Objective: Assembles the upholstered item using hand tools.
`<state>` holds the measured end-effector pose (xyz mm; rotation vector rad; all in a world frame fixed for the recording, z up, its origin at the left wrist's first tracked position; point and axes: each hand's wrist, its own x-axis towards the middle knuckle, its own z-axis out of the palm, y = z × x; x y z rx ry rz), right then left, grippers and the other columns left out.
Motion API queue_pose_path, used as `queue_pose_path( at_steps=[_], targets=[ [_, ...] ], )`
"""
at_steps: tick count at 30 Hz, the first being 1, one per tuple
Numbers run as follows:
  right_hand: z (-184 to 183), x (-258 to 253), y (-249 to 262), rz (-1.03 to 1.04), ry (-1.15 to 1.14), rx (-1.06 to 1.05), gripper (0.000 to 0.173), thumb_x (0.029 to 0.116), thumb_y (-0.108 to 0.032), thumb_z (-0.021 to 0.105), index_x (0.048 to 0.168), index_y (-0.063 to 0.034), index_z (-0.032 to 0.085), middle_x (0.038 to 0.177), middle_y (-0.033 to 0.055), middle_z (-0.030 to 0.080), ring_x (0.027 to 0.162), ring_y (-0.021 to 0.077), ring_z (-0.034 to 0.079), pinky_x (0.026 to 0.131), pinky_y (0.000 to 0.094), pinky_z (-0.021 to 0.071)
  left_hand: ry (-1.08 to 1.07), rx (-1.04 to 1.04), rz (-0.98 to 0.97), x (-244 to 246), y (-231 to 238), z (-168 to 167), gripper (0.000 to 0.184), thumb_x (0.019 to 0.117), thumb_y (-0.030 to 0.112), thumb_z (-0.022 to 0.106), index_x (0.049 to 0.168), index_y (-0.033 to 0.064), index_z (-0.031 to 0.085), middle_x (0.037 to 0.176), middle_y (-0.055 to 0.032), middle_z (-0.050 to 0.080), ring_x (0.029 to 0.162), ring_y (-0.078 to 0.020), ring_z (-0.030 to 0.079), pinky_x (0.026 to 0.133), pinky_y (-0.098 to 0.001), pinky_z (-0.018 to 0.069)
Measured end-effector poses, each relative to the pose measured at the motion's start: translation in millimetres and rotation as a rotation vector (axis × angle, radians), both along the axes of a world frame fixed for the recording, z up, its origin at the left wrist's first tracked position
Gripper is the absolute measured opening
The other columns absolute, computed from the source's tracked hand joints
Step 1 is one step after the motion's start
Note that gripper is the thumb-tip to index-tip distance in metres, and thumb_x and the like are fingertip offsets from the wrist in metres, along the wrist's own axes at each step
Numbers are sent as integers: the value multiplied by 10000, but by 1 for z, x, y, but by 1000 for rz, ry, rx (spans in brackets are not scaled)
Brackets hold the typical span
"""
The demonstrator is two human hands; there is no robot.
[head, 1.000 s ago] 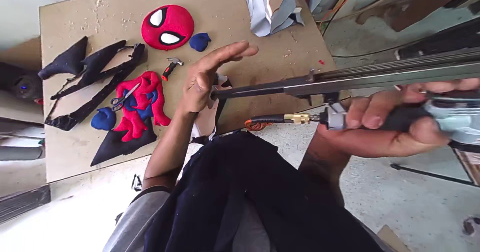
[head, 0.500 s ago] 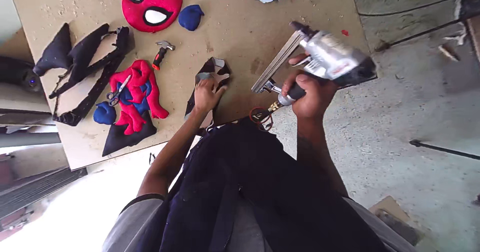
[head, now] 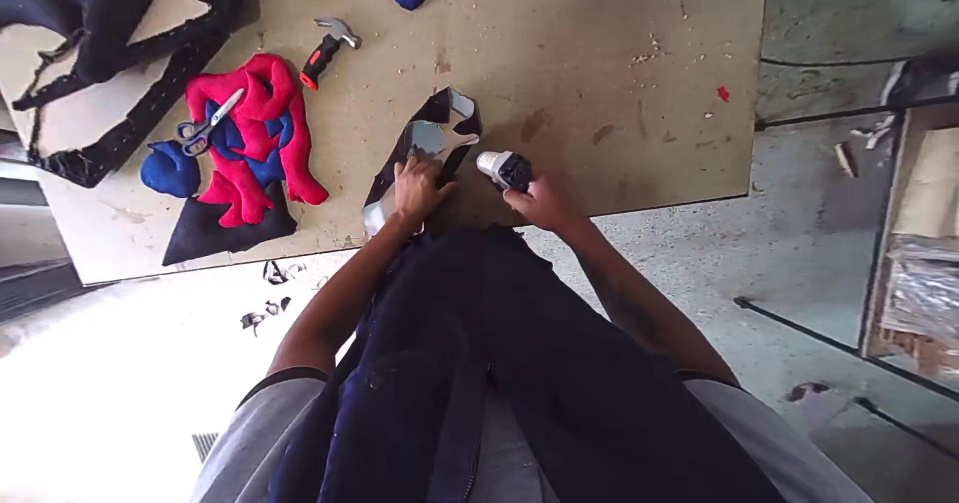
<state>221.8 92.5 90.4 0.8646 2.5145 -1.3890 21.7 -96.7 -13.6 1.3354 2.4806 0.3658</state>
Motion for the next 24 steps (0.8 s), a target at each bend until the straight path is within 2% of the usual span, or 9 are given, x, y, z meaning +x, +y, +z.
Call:
queue_pose_path(
  at_steps=[3, 5, 6, 8, 10, 14, 17, 21, 24],
  targets=[
    [-13, -22, 3, 8, -76, -94, 258, 978, -270, 596, 1163, -123, 699, 801, 57, 708, 655, 181, 679, 663, 449, 590, -27, 68, -103, -10, 2, -11, 464, 948, 572, 603, 888, 139, 755, 931, -29, 747, 973, -257, 667, 915, -499, 482],
    [-22, -38, 1, 55, -79, -69, 266, 961, -224, 603, 1197, -126, 678, 906, 78, 716, 724, 198, 691, 695, 471, 597, -32, 197, -218, -20, -2, -23, 456, 997, 505, 579, 790, 126, 725, 906, -15, 747, 926, -224, 678, 888, -465, 498],
    [-25, -46, -1, 84, -95, -32, 279, 951, -212, 616, 1210, -130, 675, 972, 84, 720, 817, 211, 704, 750, 497, 593, -38, 257, -257, -22, -4, -29, 442, 1015, 464, 571, 769, 124, 713, 898, -14, 742, 912, -215, 677, 872, -457, 498],
    [-24, -58, -1, 140, -148, 41, 319, 956, -215, 636, 1268, -149, 634, 1030, 72, 725, 930, 217, 714, 821, 519, 588, -58, 329, -280, -24, -3, -36, 396, 1029, 397, 560, 795, 129, 732, 910, -4, 748, 914, -202, 678, 864, -444, 496],
    [-21, -66, -3, 165, -205, 69, 334, 964, -231, 634, 1288, -154, 607, 993, 70, 717, 907, 224, 711, 790, 524, 585, -82, 363, -266, -26, -5, -40, 366, 1031, 357, 563, 813, 129, 749, 925, -1, 755, 916, -198, 680, 863, -437, 499],
    [-18, -73, -8, 177, -281, 90, 318, 960, -245, 639, 1267, -168, 603, 938, 73, 705, 838, 237, 704, 711, 528, 579, -93, 410, -215, -25, -7, -41, 374, 1012, 303, 575, 722, 101, 697, 821, -37, 723, 841, -229, 668, 831, -446, 504],
    [-19, -69, -9, 169, -257, 95, 315, 957, -237, 646, 1260, -159, 615, 973, 70, 711, 864, 224, 706, 737, 515, 585, -90, 418, -185, -22, -11, -38, 393, 1010, 296, 574, 687, 94, 673, 781, -47, 700, 833, -244, 660, 828, -457, 500],
    [-19, -62, -13, 181, -184, 102, 242, 937, -201, 642, 1170, -147, 683, 995, 70, 724, 881, 216, 710, 762, 514, 589, -83, 408, -175, -25, -10, -37, 425, 1028, 311, 544, 681, 88, 648, 779, -52, 694, 851, -246, 664, 848, -457, 496],
    [-12, -59, -23, 227, -188, 130, 261, 933, -205, 643, 1187, -147, 672, 1003, 66, 722, 903, 208, 710, 778, 504, 588, -104, 425, -180, -28, -7, -44, 451, 1043, 327, 521, 689, 75, 641, 799, -58, 712, 876, -241, 681, 883, -451, 495]
  ],
)
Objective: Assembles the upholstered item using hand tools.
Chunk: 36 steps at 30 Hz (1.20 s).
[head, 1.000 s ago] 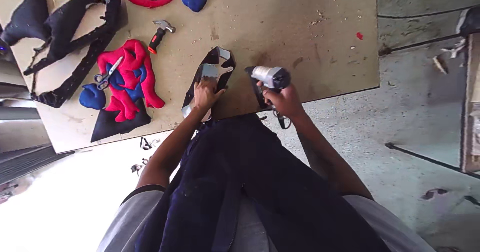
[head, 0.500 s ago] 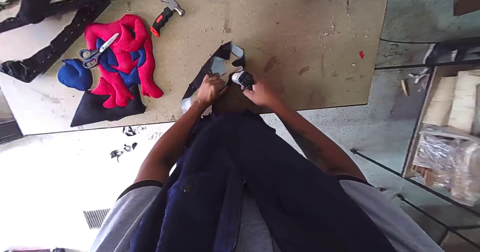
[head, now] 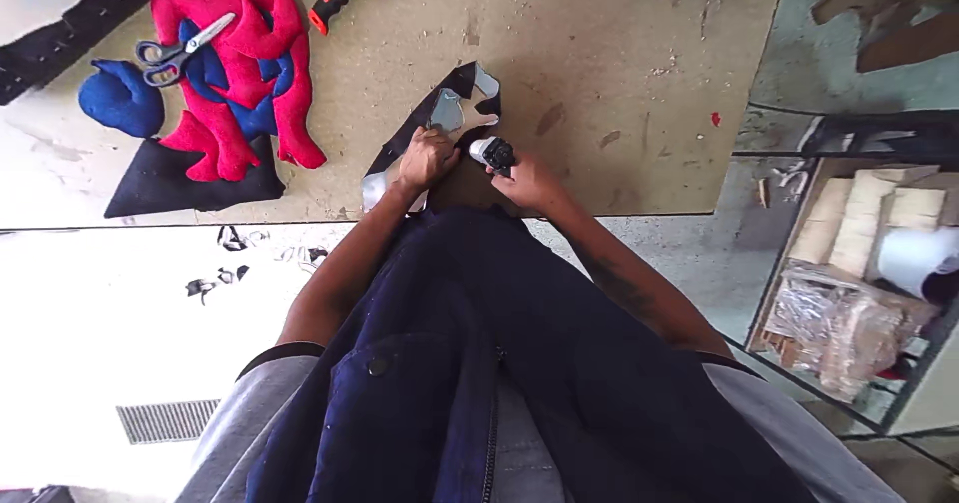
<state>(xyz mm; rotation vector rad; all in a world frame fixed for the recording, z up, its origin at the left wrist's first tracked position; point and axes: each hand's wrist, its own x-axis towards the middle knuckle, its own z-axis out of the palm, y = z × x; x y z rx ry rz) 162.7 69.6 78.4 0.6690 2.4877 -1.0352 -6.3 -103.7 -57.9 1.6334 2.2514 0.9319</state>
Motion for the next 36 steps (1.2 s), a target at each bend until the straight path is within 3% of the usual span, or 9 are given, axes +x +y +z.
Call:
queue_pose_path(
  at_steps=[5, 9, 16, 21, 24, 26, 29, 33, 36],
  targets=[
    [1, -1, -9, 21, -2, 18, 332, 949, -205, 638, 1273, -132, 633, 1014, 92, 717, 909, 235, 708, 788, 519, 584, -5, -1, 8, -1, -2, 5, 487, 1049, 346, 515, 672, 58, 625, 775, -82, 698, 881, -263, 690, 904, -467, 512],
    [6, 0, -16, 38, -34, 62, 287, 957, -251, 636, 1224, -145, 639, 913, 97, 701, 806, 254, 699, 687, 531, 570, -13, 21, -1, -2, -1, 4, 482, 1045, 335, 517, 662, 58, 611, 772, -87, 694, 891, -270, 691, 907, -474, 511],
    [9, 6, -42, 50, -42, 15, 269, 947, -255, 634, 1186, -133, 653, 881, 87, 698, 790, 239, 694, 694, 518, 569, -22, -40, -6, -2, -2, 8, 497, 1059, 365, 486, 696, 59, 631, 843, -93, 712, 972, -272, 688, 941, -488, 509],
    [6, 37, -12, -200, -84, -101, 311, 986, -294, 604, 1180, -57, 656, 806, 99, 705, 662, 217, 690, 672, 471, 601, -237, 30, 22, -15, -3, 24, 490, 1046, 355, 527, 670, 52, 611, 822, -91, 691, 964, -243, 683, 962, -465, 525],
    [1, 62, 14, -360, -71, 111, 366, 959, -306, 639, 1162, -2, 648, 931, 195, 706, 825, 333, 712, 766, 587, 580, -608, 182, 160, -18, -21, 57, 433, 1036, 292, 581, 678, 50, 585, 717, -69, 605, 699, -167, 602, 686, -371, 525],
    [-6, 68, 29, -394, -54, 226, 495, 940, -293, 674, 1305, 30, 589, 1224, 275, 629, 1103, 415, 649, 932, 636, 523, -844, 255, 276, -18, -36, 78, 425, 1041, 305, 579, 669, 101, 547, 621, -34, 544, 524, -125, 499, 503, -313, 444],
    [-30, 75, 43, -380, -11, 263, 647, 935, -291, 670, 1491, -22, 479, 1468, 260, 496, 1306, 399, 555, 1062, 584, 485, -1013, 324, 373, -20, -46, 76, 383, 1046, 310, 572, 704, 138, 598, 662, 11, 584, 565, -85, 524, 541, -280, 470],
    [-34, 45, 37, -310, 242, 219, 383, 978, -274, 632, 1296, -64, 675, 1423, 164, 585, 1370, 337, 508, 1146, 547, 418, -1029, 408, 434, -22, -45, 60, 356, 1038, 245, 574, 702, 137, 624, 663, 41, 610, 595, -60, 555, 592, -264, 500],
    [-28, -17, 26, -325, 496, -34, 344, 1058, -285, 541, 1322, -97, 657, 1406, 80, 611, 1287, 192, 598, 1050, 416, 540, -1070, 401, 483, -18, -42, 59, 342, 1042, 197, 543, 724, 119, 641, 691, 38, 630, 637, -58, 585, 637, -264, 524]
  ],
)
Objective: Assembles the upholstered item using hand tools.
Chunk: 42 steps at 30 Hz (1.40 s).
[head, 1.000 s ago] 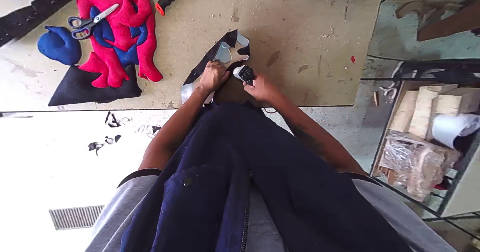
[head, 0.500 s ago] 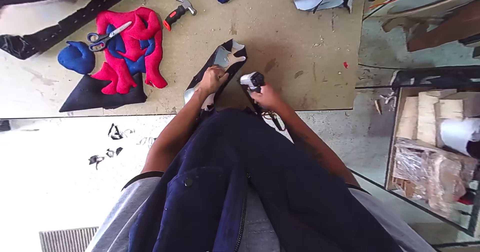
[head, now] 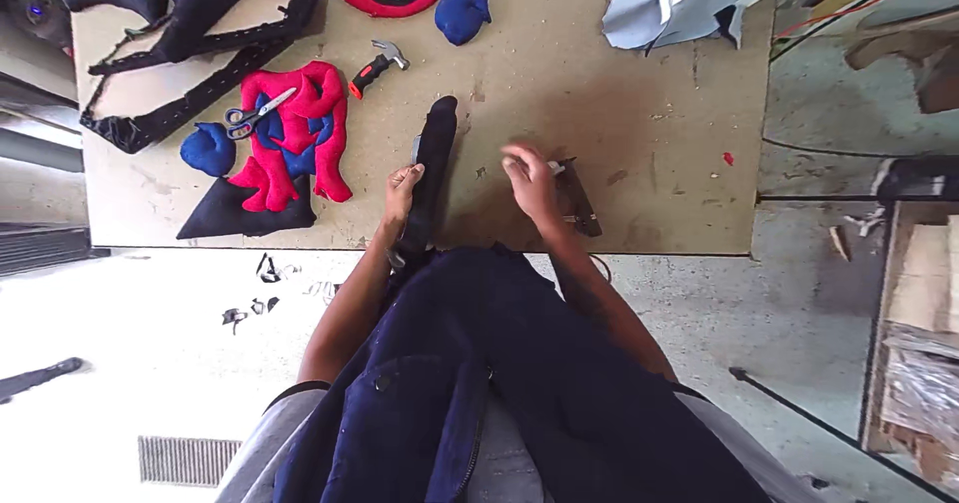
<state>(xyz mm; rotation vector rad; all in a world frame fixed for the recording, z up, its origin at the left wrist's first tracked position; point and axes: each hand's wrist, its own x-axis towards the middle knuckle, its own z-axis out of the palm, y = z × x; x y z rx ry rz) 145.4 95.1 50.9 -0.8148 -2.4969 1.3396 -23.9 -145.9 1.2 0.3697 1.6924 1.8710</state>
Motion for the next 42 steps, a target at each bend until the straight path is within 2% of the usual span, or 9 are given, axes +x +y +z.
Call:
queue_pose_path(
  at_steps=[4, 9, 15, 20, 23, 29, 35, 39, 42],
  targets=[
    [-48, -110, -10, 17, 458, -357, 415, 1108, -209, 387, 1387, 16, 595, 1436, 143, 594, 1366, 216, 538, 1164, 408, 446, -76, -33, -31, 4, 9, 4, 334, 1047, 177, 521, 760, 96, 673, 712, 16, 670, 660, -74, 629, 659, -286, 559],
    [-2, -118, -39, 6, 167, -579, 450, 1145, -338, 294, 1344, -125, 636, 1294, 59, 676, 1166, 179, 639, 991, 400, 534, 1, -279, -96, -34, 52, 29, 404, 1075, 410, 418, 1189, 104, 656, 1091, -54, 693, 993, -150, 668, 895, -423, 575],
    [-31, -129, -46, -47, 298, -644, 522, 1144, -284, 185, 1400, -79, 591, 1364, 35, 652, 1270, 124, 594, 1110, 344, 478, 64, -305, 31, -56, 115, 4, 499, 1049, 387, 574, 693, 42, 638, 636, -60, 629, 572, -154, 603, 595, -390, 540],
    [-97, -171, -41, -68, 567, -668, 652, 1120, -343, 131, 1466, 101, 462, 1500, 226, 528, 1442, 290, 467, 1243, 420, 343, 87, -303, 47, -58, 118, -9, 474, 1050, 276, 551, 620, 78, 572, 563, -28, 568, 502, -133, 534, 518, -353, 471],
    [-68, -174, -38, -118, 373, -637, 645, 1128, -388, 94, 1572, -7, 365, 1602, 111, 441, 1508, 186, 369, 1274, 367, 271, 139, -303, 43, -58, 119, -17, 461, 1032, 235, 563, 597, 82, 558, 544, -29, 553, 486, -140, 519, 499, -362, 451],
    [-31, -202, -18, -58, 524, -482, 734, 1102, -505, 127, 1576, 9, 347, 1591, 157, 438, 1498, 251, 379, 1221, 501, 355, 210, -338, 6, -57, 118, -22, 471, 1009, 260, 561, 561, 123, 506, 511, 3, 504, 463, -131, 480, 479, -377, 411],
    [-3, -96, 57, -237, 508, -319, 579, 1126, -380, 219, 1477, 30, 428, 1386, 157, 620, 1249, 280, 630, 951, 494, 596, 577, -630, -363, -22, 124, -30, 474, 1007, 407, 501, 636, 116, 554, 638, -56, 604, 662, -246, 636, 655, -542, 518],
    [-21, 52, 64, -289, 66, -5, 428, 1087, -319, 505, 1398, -28, 544, 1301, 117, 652, 1131, 201, 675, 931, 400, 603, 778, -649, -420, -2, 121, -48, 462, 1030, 368, 475, 710, 78, 641, 763, -99, 708, 804, -281, 722, 764, -541, 560],
    [-32, 103, 43, -221, -306, 123, 642, 937, -459, 713, 1400, -40, 564, 1295, 180, 629, 1115, 250, 656, 904, 427, 585, 821, -628, -403, -3, 122, -52, 451, 1036, 346, 471, 717, 75, 641, 777, -96, 712, 808, -269, 724, 774, -516, 566]
  ],
)
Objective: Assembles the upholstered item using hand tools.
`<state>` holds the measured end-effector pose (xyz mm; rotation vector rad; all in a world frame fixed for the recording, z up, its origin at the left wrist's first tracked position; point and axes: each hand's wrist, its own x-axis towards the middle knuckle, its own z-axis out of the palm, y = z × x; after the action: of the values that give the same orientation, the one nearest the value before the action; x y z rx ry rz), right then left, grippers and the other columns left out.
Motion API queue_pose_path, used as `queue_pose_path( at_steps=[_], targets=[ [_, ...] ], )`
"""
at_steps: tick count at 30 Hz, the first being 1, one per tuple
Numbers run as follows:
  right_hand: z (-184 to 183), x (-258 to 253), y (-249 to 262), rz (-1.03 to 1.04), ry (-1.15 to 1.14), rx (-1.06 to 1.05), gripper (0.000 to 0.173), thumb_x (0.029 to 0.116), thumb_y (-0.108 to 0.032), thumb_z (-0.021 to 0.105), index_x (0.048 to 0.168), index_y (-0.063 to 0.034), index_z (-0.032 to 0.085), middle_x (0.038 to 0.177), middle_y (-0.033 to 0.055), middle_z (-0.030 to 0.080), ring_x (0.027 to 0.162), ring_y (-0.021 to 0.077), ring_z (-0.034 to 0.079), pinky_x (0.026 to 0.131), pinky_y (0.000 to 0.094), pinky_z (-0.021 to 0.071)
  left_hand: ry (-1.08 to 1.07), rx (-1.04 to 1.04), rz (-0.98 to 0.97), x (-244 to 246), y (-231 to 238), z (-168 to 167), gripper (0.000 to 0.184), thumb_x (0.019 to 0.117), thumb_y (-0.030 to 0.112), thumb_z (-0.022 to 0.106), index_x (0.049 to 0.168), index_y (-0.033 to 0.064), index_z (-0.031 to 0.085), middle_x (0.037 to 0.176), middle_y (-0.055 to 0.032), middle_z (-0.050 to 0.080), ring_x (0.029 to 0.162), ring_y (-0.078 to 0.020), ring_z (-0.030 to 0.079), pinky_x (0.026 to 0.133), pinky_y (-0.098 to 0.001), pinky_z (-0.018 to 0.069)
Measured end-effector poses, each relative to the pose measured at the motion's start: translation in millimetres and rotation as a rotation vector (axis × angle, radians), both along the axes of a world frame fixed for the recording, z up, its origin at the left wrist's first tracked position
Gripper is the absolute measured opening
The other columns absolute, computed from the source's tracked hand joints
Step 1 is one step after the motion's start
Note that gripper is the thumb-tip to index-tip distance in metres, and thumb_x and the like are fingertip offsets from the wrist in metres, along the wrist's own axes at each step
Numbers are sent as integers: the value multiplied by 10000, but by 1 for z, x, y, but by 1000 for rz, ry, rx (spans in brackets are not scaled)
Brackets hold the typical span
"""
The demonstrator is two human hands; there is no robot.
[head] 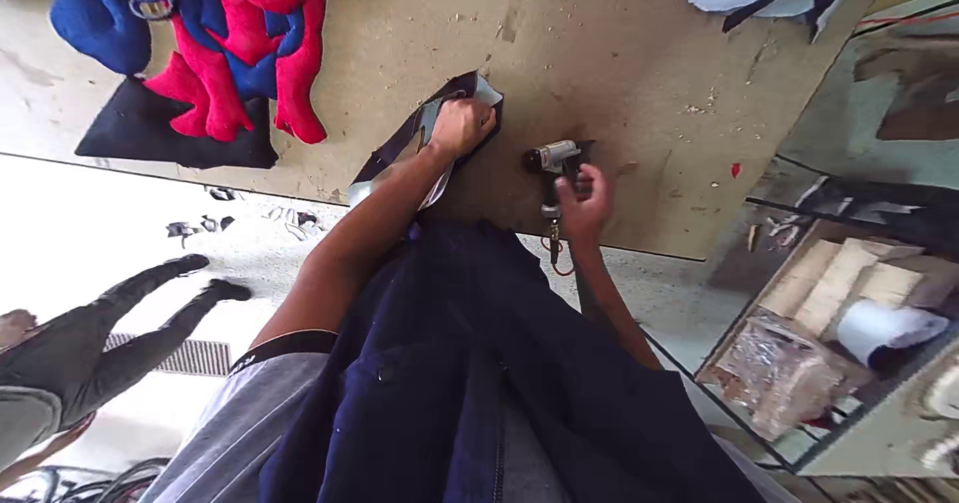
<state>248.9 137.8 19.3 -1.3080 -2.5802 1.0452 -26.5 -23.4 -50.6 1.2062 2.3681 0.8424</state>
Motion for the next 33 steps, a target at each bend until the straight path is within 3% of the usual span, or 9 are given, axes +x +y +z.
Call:
queue_pose_path(
  at_steps=[2, 4, 8, 10, 11, 13, 15, 20, 33],
  targets=[
    [-11, 6, -20, 78, -166, 31, 872, 813, -529, 825, 1486, -77, 502, 1429, 222, 532, 1236, 336, 592, 990, 516, 549, 9, 1, 1, 0, 0, -1, 445, 1038, 341, 471, 735, 71, 653, 793, -102, 719, 822, -271, 728, 780, -512, 567],
    [-23, 2, -30, 98, -214, 113, 917, 756, -386, 876, 1530, -122, 461, 1490, 249, 441, 1286, 407, 534, 990, 570, 532, 9, -14, -3, 3, 0, -1, 446, 1043, 346, 461, 758, 67, 659, 814, -110, 724, 843, -280, 731, 793, -517, 565],
    [-11, -23, -18, 26, -191, 41, 966, 710, -179, 857, 1559, -131, 397, 1532, 201, 424, 1320, 365, 533, 989, 560, 546, 18, -24, 2, 1, 0, 1, 445, 1047, 349, 450, 787, 63, 670, 832, -118, 725, 855, -292, 730, 803, -522, 566],
    [11, -34, -9, -50, -157, -209, 851, 782, -214, 805, 1525, -111, 403, 1385, 144, 587, 1146, 268, 652, 913, 504, 586, 22, -21, 3, 2, -1, 0, 443, 1054, 342, 444, 811, 57, 682, 855, -122, 732, 873, -299, 733, 820, -529, 567],
    [20, -39, -5, -64, -118, -345, 675, 844, -229, 753, 1448, -107, 478, 1213, 110, 681, 920, 226, 714, 765, 454, 626, 29, -17, 2, 4, -2, -1, 441, 1056, 335, 441, 814, 54, 681, 855, -122, 731, 874, -299, 733, 822, -525, 567],
    [35, -51, 0, -38, -29, -559, 324, 943, -199, 670, 1240, -76, 630, 903, 94, 725, 590, 204, 658, 556, 396, 597, 39, -3, 0, 5, -2, -1, 434, 1057, 318, 442, 819, 46, 683, 852, -127, 731, 872, -304, 734, 818, -519, 568],
    [48, -66, -3, 120, -31, -589, 251, 981, -177, 612, 1215, -98, 652, 802, 75, 702, 523, 178, 612, 519, 366, 570, 42, 2, 4, 6, 0, 1, 426, 1056, 311, 441, 825, 46, 683, 858, -131, 731, 877, -307, 735, 814, -519, 572],
    [68, -103, -32, 434, -278, -100, 182, 966, -227, 633, 1100, -139, 721, 887, 107, 713, 729, 259, 692, 627, 534, 566, 56, 17, 2, 7, 0, 0, 424, 1056, 303, 440, 821, 51, 687, 865, -123, 736, 887, -300, 737, 824, -512, 572],
    [57, -110, -42, 504, -353, -66, 205, 957, -289, 638, 1059, -126, 707, 926, 90, 720, 856, 245, 711, 757, 521, 579, 90, 4, -3, 8, 1, -1, 421, 1053, 299, 430, 812, 56, 675, 853, -118, 733, 878, -296, 736, 817, -510, 573]
  ],
)
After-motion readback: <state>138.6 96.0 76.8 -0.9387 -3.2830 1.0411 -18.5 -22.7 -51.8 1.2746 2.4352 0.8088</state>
